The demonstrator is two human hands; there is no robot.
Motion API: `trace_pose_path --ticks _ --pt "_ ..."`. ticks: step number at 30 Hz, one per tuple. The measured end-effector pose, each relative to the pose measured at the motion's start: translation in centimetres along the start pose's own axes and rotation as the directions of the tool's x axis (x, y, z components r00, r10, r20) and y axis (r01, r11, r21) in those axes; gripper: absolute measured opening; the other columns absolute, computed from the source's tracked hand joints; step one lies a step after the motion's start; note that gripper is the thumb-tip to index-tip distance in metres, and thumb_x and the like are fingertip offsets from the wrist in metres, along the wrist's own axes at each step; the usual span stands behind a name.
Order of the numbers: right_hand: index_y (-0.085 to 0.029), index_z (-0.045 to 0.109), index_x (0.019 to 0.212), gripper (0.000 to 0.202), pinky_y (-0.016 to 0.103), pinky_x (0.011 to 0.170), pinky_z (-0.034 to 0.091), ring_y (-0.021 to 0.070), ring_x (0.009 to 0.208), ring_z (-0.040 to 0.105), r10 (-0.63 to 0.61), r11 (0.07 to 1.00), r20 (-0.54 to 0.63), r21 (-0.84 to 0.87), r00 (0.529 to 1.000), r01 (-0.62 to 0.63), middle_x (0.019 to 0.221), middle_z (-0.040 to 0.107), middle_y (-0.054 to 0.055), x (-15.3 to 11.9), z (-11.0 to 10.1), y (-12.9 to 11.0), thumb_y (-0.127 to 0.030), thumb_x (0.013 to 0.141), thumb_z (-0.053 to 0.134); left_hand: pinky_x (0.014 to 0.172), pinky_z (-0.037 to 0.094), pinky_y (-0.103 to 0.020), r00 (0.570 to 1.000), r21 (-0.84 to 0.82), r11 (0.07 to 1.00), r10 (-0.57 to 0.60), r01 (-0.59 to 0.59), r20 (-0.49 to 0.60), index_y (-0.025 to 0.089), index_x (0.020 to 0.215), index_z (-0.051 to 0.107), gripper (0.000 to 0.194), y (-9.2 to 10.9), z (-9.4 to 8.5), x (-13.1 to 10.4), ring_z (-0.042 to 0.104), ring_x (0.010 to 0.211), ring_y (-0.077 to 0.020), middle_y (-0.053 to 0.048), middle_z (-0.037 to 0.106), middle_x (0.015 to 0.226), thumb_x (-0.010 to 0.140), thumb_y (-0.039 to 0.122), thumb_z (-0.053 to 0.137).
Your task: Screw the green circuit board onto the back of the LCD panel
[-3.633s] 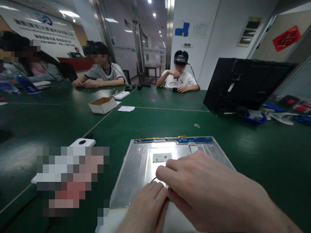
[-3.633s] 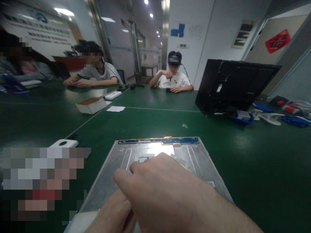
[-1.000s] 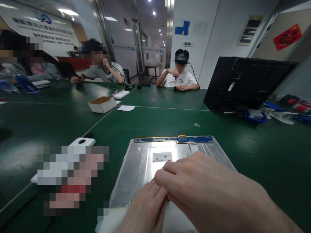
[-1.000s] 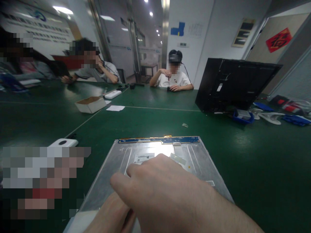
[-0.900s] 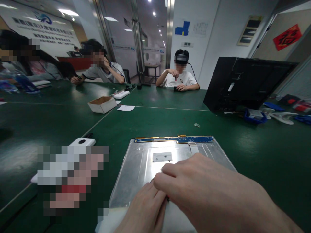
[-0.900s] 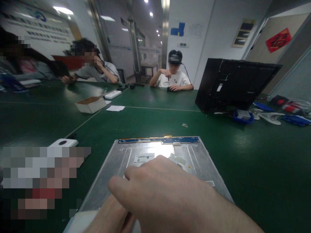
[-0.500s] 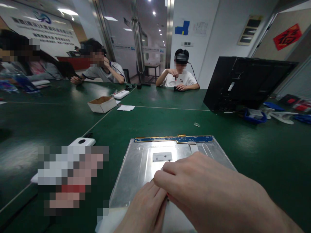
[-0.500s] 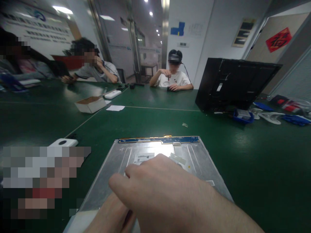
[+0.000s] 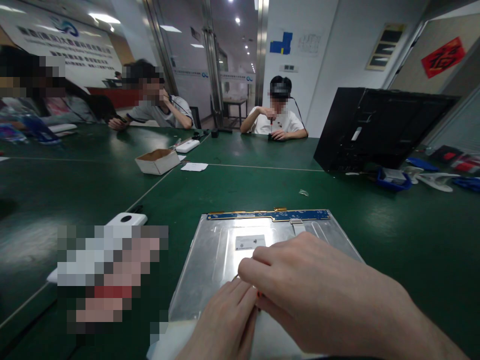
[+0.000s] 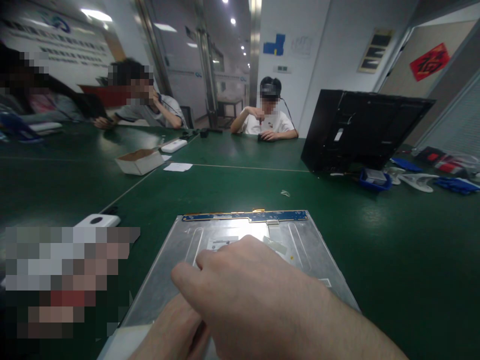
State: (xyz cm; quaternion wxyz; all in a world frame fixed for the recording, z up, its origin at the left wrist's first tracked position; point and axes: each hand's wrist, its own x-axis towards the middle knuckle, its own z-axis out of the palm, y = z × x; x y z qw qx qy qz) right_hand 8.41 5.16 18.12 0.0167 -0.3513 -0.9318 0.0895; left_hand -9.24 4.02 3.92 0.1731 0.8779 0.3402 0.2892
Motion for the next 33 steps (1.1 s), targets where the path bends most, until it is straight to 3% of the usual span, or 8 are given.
trace_pose_path --ticks 5,13,21,33 --pt "-0.021 0.051 0.09 0.013 0.028 0.047 0.024 0.0131 0.06 0.051 -0.018 1.0 -0.029 -0.022 0.999 0.018 0.081 0.062 -0.002 -0.1 0.27 0.07 -0.017 0.083 0.061 0.075 0.058 -0.034 0.999 0.003 1.0 0.025 -0.025 -0.026 0.022 0.101 0.059 0.025 -0.28 0.37 -0.24 0.068 0.088 -0.0232 -0.007 0.07 0.1 0.086 0.011 0.042" --pt "-0.022 0.05 0.089 0.01 0.028 0.046 0.026 0.0127 0.058 0.05 -0.025 1.0 -0.04 -0.009 0.999 0.025 0.08 0.063 -0.003 -0.11 0.4 0.28 -0.017 0.085 0.058 0.08 0.058 -0.033 0.999 0.013 1.0 0.028 -0.028 -0.021 0.022 0.1 0.059 0.025 -0.26 0.51 -0.12 0.067 0.093 -0.0241 -0.007 0.069 0.09 0.087 0.012 0.041" --pt "-0.022 0.05 0.088 0.009 0.027 0.045 0.025 0.0127 0.059 0.05 -0.01 1.0 -0.041 0.002 0.999 0.01 0.079 0.062 -0.003 -0.17 0.37 0.11 -0.018 0.086 0.058 0.075 0.057 -0.034 0.999 0.012 0.999 0.041 -0.041 -0.026 0.022 0.102 0.056 0.025 -0.31 0.25 0.0 0.068 0.088 -0.0225 -0.009 0.069 0.099 0.087 0.01 0.039" --pt "-0.022 0.05 0.089 0.009 0.027 0.046 0.027 0.0123 0.059 0.05 -0.012 1.0 -0.024 0.007 1.0 0.013 0.081 0.063 -0.003 -0.14 0.25 0.08 -0.016 0.086 0.056 0.075 0.056 -0.032 0.999 -0.002 0.999 0.049 -0.049 -0.02 0.021 0.103 0.056 0.025 -0.4 0.33 0.11 0.067 0.091 -0.0229 -0.008 0.068 0.093 0.086 0.01 0.04"
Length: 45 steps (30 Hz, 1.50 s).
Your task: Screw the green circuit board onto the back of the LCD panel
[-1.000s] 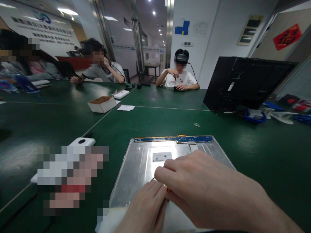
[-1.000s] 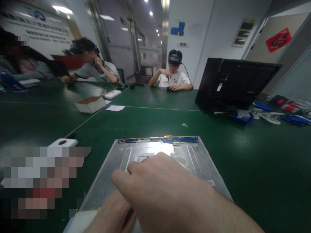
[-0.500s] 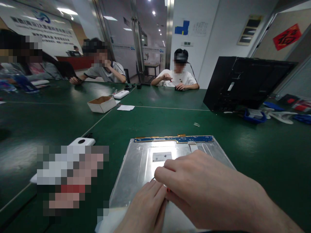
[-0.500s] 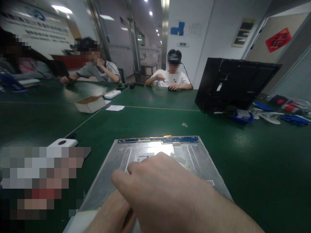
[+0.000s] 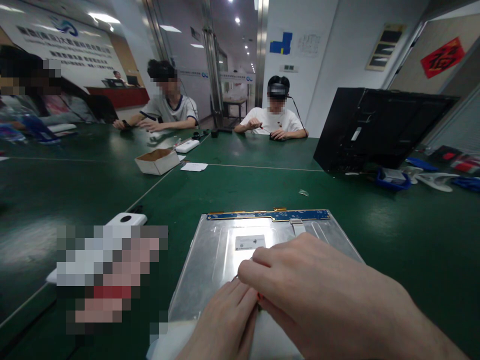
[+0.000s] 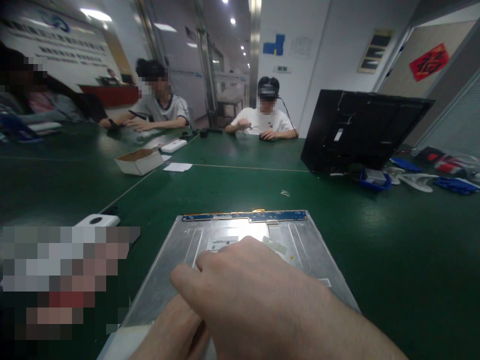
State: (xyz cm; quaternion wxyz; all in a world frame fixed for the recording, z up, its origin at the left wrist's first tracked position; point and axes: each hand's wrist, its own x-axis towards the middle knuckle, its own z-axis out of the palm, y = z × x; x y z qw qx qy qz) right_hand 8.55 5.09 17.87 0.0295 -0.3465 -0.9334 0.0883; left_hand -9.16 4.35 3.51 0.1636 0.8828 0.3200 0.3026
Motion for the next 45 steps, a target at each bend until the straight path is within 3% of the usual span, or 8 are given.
trace_pose_path --ticks 10,19,26,32,38,45 --pt "-0.021 0.051 0.091 0.009 0.028 0.048 0.025 0.014 0.061 0.055 0.011 1.0 0.021 -0.016 1.0 -0.011 0.075 0.064 -0.002 0.0 0.1 0.2 -0.02 0.086 0.059 0.062 0.054 -0.034 0.999 0.071 0.997 -0.023 0.021 0.027 0.02 0.085 0.055 0.018 -0.4 0.6 -0.7 0.066 0.075 -0.0242 -0.008 0.068 0.085 0.083 0.01 0.04" --pt "-0.021 0.052 0.089 0.01 0.028 0.047 0.026 0.0125 0.06 0.052 0.015 1.0 0.03 -0.001 0.999 -0.015 0.082 0.062 -0.002 0.2 -0.3 -0.2 -0.016 0.084 0.058 0.078 0.056 -0.032 1.0 -0.009 1.0 -0.013 0.012 -0.016 0.022 0.102 0.057 0.028 0.5 -0.4 0.3 0.066 0.091 -0.0223 -0.007 0.068 0.092 0.085 0.009 0.039" --pt "-0.021 0.053 0.091 0.013 0.029 0.047 0.027 0.0144 0.062 0.055 0.034 0.999 0.023 -0.015 0.999 -0.034 0.078 0.063 -0.002 0.0 -0.2 -0.1 -0.019 0.083 0.062 0.069 0.056 -0.033 0.997 0.054 0.998 -0.049 0.045 0.065 0.019 0.092 0.058 0.02 -0.1 0.1 -0.9 0.066 0.08 -0.0236 -0.008 0.068 0.089 0.087 0.012 0.04" --pt "-0.021 0.052 0.09 0.011 0.028 0.048 0.026 0.0129 0.061 0.052 0.029 1.0 0.042 -0.005 0.999 -0.029 0.084 0.063 -0.001 0.2 -0.4 -0.2 -0.017 0.083 0.06 0.079 0.056 -0.032 1.0 -0.008 1.0 0.022 -0.022 -0.014 0.022 0.102 0.055 0.027 0.3 -0.3 0.1 0.066 0.095 -0.0232 -0.009 0.068 0.097 0.084 0.009 0.04" --pt "-0.021 0.052 0.088 0.01 0.029 0.047 0.028 0.0128 0.062 0.056 0.013 1.0 0.021 -0.012 1.0 -0.013 0.082 0.063 -0.002 0.2 -0.4 -0.3 -0.015 0.084 0.059 0.081 0.055 -0.031 1.0 -0.019 1.0 0.023 -0.024 -0.013 0.023 0.104 0.054 0.028 0.3 -0.3 0.3 0.065 0.098 -0.022 -0.008 0.067 0.099 0.084 0.008 0.04" --pt "-0.022 0.053 0.091 0.016 0.029 0.045 0.027 0.0154 0.062 0.06 0.045 0.998 0.021 -0.033 0.999 -0.044 0.079 0.065 -0.002 0.1 -0.2 -0.2 -0.02 0.08 0.065 0.074 0.055 -0.035 0.996 0.021 0.999 -0.05 0.049 0.075 0.02 0.096 0.057 0.02 -0.2 0.2 -0.8 0.065 0.087 -0.0241 -0.007 0.067 0.094 0.088 0.011 0.041"
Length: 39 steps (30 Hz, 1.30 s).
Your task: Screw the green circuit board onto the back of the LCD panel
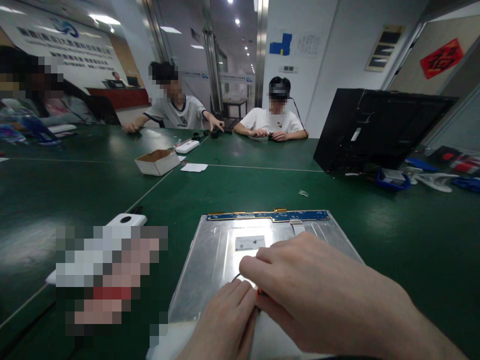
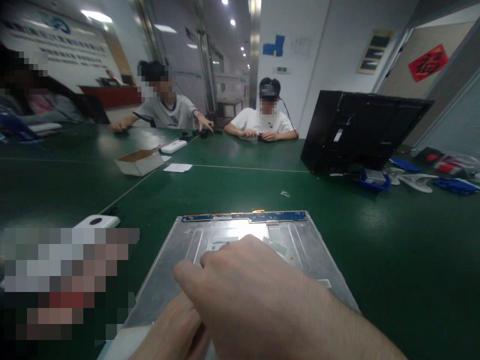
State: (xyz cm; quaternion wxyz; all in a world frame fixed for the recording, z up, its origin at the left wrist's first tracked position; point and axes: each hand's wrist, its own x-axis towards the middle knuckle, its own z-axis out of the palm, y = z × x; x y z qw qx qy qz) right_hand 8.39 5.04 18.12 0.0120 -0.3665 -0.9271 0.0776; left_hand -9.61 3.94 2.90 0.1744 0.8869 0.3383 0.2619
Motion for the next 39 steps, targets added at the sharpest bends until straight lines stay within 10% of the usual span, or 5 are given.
trace_pose_path --ticks 39 --pt "-0.021 0.052 0.088 0.013 0.029 0.046 0.027 0.0134 0.06 0.053 -0.004 1.0 -0.006 0.021 1.0 0.004 0.081 0.062 -0.002 0.2 -0.3 -0.2 -0.016 0.081 0.061 0.078 0.056 -0.036 1.0 -0.004 1.0 -0.003 0.003 0.003 0.02 0.1 0.058 0.024 0.4 -0.5 0.4 0.065 0.092 -0.0249 -0.009 0.067 0.098 0.087 0.01 0.04"
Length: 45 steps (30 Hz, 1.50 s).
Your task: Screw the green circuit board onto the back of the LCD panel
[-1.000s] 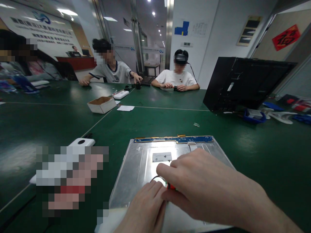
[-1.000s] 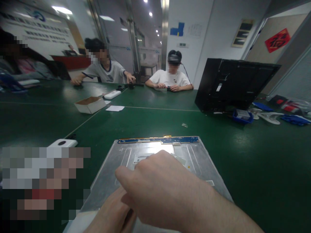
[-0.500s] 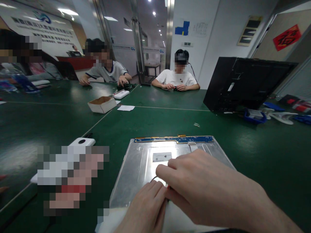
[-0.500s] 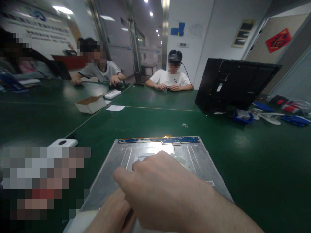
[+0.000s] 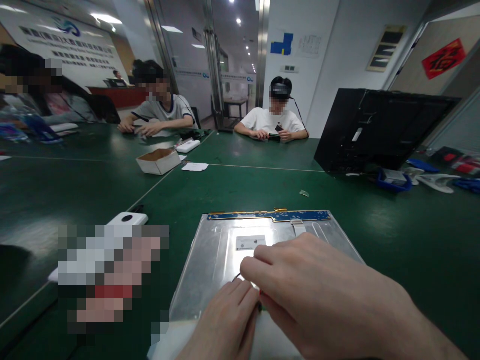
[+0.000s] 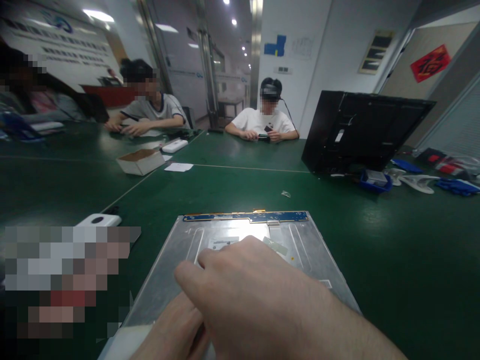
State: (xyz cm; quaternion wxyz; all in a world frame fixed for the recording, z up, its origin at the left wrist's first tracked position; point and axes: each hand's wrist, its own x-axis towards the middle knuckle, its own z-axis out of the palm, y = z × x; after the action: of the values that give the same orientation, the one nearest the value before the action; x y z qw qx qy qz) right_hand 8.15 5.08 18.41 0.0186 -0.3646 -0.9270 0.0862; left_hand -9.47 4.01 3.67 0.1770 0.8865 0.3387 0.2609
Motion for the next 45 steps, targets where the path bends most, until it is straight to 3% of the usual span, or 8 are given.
trace_pose_path --ticks 4,9,16,28,36,41,45 --pt "-0.022 0.053 0.092 0.011 0.029 0.047 0.024 0.0151 0.06 0.055 0.021 1.0 -0.001 -0.019 1.0 -0.021 0.077 0.064 -0.001 0.0 0.4 0.3 -0.02 0.084 0.06 0.076 0.055 -0.037 0.996 0.022 0.999 -0.029 0.028 0.08 0.018 0.094 0.058 0.019 -0.7 0.5 -0.7 0.063 0.088 -0.025 -0.009 0.066 0.096 0.089 0.012 0.04" --pt "-0.022 0.052 0.091 0.008 0.028 0.048 0.023 0.014 0.059 0.051 -0.004 1.0 -0.019 -0.003 1.0 0.004 0.077 0.063 -0.001 -0.2 0.4 0.3 -0.021 0.085 0.058 0.071 0.055 -0.036 1.0 0.017 1.0 -0.021 0.021 0.018 0.019 0.092 0.057 0.019 -0.7 0.9 -0.7 0.063 0.083 -0.0248 -0.009 0.066 0.092 0.089 0.013 0.039" --pt "-0.021 0.05 0.084 0.011 0.027 0.044 0.026 0.0123 0.056 0.045 -0.036 0.999 0.0 0.025 0.999 0.036 0.079 0.059 -0.003 -0.1 -0.2 -0.1 -0.017 0.08 0.058 0.08 0.054 -0.032 0.997 -0.037 0.998 0.057 -0.059 -0.059 0.021 0.105 0.054 0.025 -0.2 0.3 0.1 0.064 0.097 -0.024 -0.008 0.066 0.099 0.086 0.011 0.042" --pt "-0.023 0.051 0.092 0.012 0.029 0.047 0.023 0.0148 0.059 0.052 -0.004 1.0 -0.025 -0.017 1.0 0.004 0.077 0.063 -0.002 -0.3 0.7 0.4 -0.022 0.084 0.06 0.071 0.054 -0.036 1.0 0.009 1.0 -0.01 0.01 -0.005 0.02 0.094 0.056 0.019 -0.6 1.0 -0.8 0.065 0.084 -0.0248 -0.007 0.067 0.094 0.089 0.012 0.04" --pt "-0.021 0.051 0.087 0.011 0.027 0.046 0.025 0.012 0.059 0.048 -0.002 1.0 0.03 0.027 1.0 0.001 0.082 0.06 -0.002 0.0 -0.1 -0.1 -0.015 0.082 0.059 0.077 0.055 -0.033 0.994 -0.013 0.996 0.082 -0.084 -0.079 0.022 0.105 0.053 0.025 -0.1 0.0 0.4 0.065 0.092 -0.0229 -0.008 0.067 0.097 0.086 0.011 0.04" --pt "-0.022 0.051 0.091 0.01 0.029 0.046 0.024 0.0139 0.06 0.052 -0.021 1.0 -0.032 -0.004 0.999 0.021 0.081 0.063 -0.002 -0.1 0.6 0.4 -0.017 0.085 0.058 0.069 0.056 -0.035 0.999 0.027 0.999 0.029 -0.028 -0.044 0.02 0.093 0.056 0.021 -0.5 0.5 0.0 0.065 0.081 -0.0239 -0.008 0.067 0.089 0.087 0.011 0.039" --pt "-0.023 0.051 0.091 0.009 0.029 0.046 0.021 0.0151 0.057 0.051 0.007 0.999 -0.057 -0.039 0.998 -0.009 0.074 0.062 -0.003 -0.2 0.9 0.6 -0.022 0.086 0.058 0.07 0.055 -0.035 1.0 0.018 1.0 0.005 -0.006 0.01 0.019 0.091 0.057 0.018 -0.8 0.9 -0.5 0.064 0.083 -0.0244 -0.008 0.066 0.09 0.088 0.012 0.041"
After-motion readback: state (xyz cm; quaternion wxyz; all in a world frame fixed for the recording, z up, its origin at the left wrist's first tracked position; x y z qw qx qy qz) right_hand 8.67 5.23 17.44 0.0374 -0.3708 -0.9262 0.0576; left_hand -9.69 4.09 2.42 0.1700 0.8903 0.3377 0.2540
